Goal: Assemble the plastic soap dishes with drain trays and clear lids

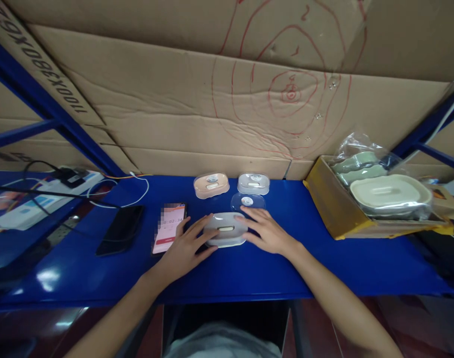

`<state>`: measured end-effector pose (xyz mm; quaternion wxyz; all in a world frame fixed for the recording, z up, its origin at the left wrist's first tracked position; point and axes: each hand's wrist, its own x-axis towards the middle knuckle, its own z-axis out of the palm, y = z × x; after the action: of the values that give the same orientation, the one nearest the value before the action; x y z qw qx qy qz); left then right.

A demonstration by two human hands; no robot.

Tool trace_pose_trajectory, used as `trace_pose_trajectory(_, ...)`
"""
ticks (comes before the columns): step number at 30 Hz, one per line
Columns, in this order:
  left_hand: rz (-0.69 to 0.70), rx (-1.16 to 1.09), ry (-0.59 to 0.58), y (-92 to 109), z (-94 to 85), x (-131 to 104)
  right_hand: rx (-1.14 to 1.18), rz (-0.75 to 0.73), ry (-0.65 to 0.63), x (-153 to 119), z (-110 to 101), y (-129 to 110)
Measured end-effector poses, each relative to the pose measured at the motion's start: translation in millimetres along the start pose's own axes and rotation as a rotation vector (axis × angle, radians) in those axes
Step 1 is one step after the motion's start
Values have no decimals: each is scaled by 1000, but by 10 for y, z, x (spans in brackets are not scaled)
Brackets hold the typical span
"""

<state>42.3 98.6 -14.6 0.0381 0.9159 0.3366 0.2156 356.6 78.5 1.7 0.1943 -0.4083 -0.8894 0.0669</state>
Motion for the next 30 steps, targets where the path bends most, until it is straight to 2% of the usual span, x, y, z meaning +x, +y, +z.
trace_pose_trajectory(6, -13, -25, -18, -30, -11, 0, -10, 255, 138, -53, 75, 365)
trace_pose_trajectory(9, 0, -43, -33, -32, -12, -7, 5, 287, 167, -83, 141, 496)
trace_pose_trajectory(12, 19, -72, -50, -25, -20, -18, 32, 285, 183, -82, 139, 519)
trace_pose_trajectory(17, 15, -103, -62, -18, -41, -22, 102, 275, 223, -61, 31, 431)
trace_pose_trajectory(20, -14, -130, -56, -8, -38, -13, 139, 251, 228, -46, -10, 290)
trace_pose_trajectory(26, -66, -186, 16, 3, 11, -9, 62, 149, 30, 12, -20, -87)
trace_pose_trajectory(30, -83, -216, 33, -10, 28, -11, 20, 80, 16, 8, -24, -144)
